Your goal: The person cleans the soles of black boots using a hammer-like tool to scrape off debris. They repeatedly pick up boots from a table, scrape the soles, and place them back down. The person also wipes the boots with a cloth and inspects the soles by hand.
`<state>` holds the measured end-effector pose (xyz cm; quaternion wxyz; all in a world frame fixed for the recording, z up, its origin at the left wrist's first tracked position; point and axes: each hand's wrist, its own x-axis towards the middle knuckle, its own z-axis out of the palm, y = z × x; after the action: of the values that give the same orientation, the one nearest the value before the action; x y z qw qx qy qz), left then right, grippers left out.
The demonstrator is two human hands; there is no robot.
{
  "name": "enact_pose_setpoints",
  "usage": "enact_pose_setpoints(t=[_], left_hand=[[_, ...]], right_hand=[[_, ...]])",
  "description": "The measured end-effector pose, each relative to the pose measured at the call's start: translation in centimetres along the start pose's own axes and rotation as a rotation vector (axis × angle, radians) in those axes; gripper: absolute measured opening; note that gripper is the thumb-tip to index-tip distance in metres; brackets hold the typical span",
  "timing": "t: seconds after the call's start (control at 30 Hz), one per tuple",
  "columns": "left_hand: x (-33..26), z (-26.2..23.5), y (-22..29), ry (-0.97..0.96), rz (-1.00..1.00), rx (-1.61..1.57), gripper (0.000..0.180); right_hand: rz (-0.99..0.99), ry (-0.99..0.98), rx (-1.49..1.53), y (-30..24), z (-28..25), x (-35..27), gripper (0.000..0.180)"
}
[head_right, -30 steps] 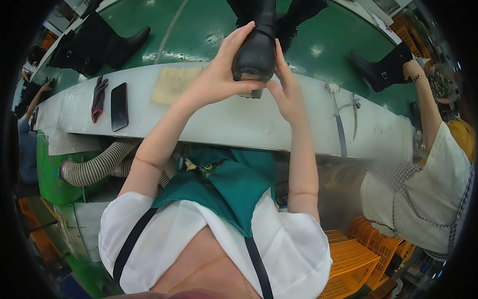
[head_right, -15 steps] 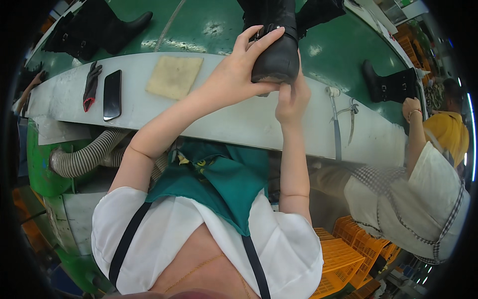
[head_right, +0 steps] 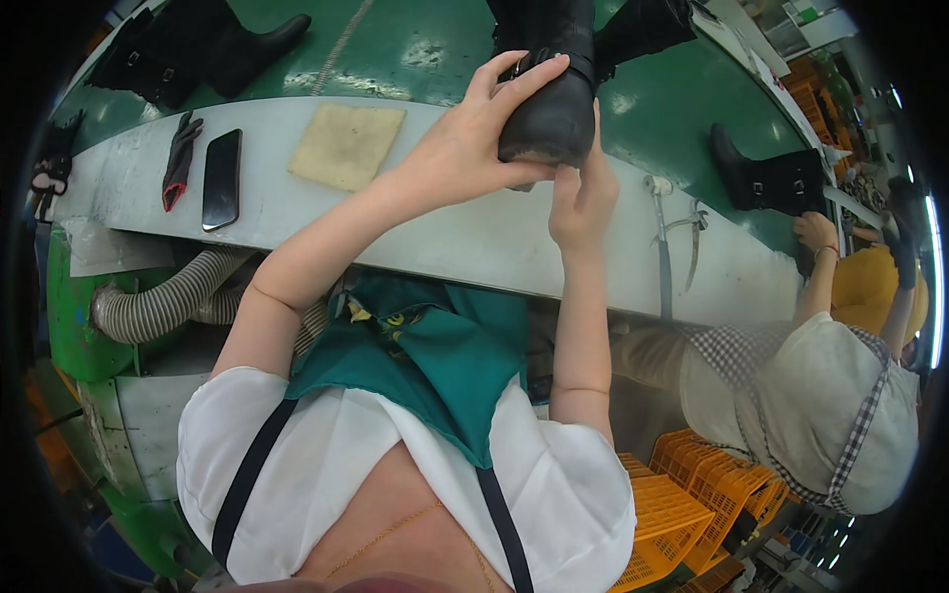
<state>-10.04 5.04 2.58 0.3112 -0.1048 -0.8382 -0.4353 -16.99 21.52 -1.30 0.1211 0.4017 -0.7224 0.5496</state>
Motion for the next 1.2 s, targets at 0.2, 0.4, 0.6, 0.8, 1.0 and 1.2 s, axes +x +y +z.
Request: enact_pose_setpoints(t=[0.2,0.4,0.6,0.8,1.0,1.2], left_hand=[[-0.2,-0.3,0.2,-0.059,-0.027,-0.036,0.098],[-1.7,-3.8,-1.4,-0.161,0.007,-0.268,0.109],[-5.0,-11.4,-2.1,-0.047,-0.284,-0.549,0.102],[-8.1,-12.3,-3.9,0.433,-0.605,-0.496,0.052],[-2.4,-14.4,-6.9,0.586,-0.607,-0.646,0.046],[6.6,-9.0,-15.3,0.769,-0.337,-0.226,0.045]], right_hand=[[-0.022,0.089,-0.037,0.0,0.9,-0.5,0.058],[-0.261,0.109,-0.11,-3.1,2.8,-0.8,0.058],[-0.424,-0.091,-0.124,-5.7,6.7,-1.6,0.032],[-0.5,-0.357,-0.036,-6.5,10.6,-2.6,0.035],[-0.336,-0.33,-0.077,-4.1,6.6,-2.5,0.038],[-0.233,-0.297,-0.25,-1.2,4.4,-3.0,0.035]])
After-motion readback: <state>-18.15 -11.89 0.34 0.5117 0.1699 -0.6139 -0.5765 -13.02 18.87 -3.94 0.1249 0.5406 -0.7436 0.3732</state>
